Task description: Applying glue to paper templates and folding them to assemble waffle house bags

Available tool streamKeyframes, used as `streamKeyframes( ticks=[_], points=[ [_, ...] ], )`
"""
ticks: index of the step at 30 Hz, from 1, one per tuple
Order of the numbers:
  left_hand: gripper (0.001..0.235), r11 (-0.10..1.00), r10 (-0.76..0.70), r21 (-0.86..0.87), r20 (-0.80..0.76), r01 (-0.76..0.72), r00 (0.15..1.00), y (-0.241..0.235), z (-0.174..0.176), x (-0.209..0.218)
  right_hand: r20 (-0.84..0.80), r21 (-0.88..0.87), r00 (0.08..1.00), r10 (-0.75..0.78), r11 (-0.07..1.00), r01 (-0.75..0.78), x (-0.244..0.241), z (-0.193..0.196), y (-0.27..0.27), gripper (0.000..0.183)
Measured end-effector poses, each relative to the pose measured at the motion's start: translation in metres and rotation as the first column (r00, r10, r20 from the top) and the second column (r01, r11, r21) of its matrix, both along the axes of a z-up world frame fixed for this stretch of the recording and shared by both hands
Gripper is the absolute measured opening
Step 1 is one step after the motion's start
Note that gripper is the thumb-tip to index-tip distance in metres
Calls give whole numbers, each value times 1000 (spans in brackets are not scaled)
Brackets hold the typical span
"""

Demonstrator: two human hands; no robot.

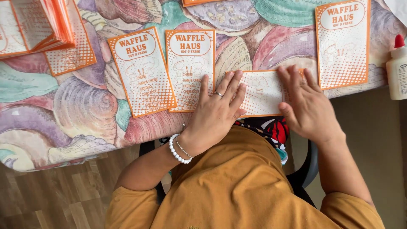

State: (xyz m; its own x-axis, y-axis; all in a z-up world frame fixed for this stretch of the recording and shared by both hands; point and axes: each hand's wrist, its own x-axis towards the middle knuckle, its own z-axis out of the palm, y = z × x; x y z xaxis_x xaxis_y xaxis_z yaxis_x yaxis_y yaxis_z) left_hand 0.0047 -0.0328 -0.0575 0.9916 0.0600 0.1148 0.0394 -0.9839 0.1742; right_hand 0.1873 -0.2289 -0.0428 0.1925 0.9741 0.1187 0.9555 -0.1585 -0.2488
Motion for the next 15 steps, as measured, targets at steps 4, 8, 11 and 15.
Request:
streamKeyframes(
  ticks=[4, 8, 11, 15],
  points=[
    [61, 997, 16, 81, 4, -16, 1000, -1, -2, -3, 3, -67, 993, -115, 991, 114, 10, 10, -17, 74],
    [67, 997, 41, 71, -36, -38, 999, -2, -1, -2, 96, -4, 989, -112, 994, 113, -4, 12, -10, 74],
    [67, 998, 46, 37, -26, -45, 999, -3, 0, -2, -53, 10, 998, -42, 999, 43, -17, 11, 8, 82],
    [69, 997, 69, 33, -65, -67, 995, -3, 2, -2, -47, -63, 998, -38, 997, 35, -13, 11, 11, 78]
  ],
)
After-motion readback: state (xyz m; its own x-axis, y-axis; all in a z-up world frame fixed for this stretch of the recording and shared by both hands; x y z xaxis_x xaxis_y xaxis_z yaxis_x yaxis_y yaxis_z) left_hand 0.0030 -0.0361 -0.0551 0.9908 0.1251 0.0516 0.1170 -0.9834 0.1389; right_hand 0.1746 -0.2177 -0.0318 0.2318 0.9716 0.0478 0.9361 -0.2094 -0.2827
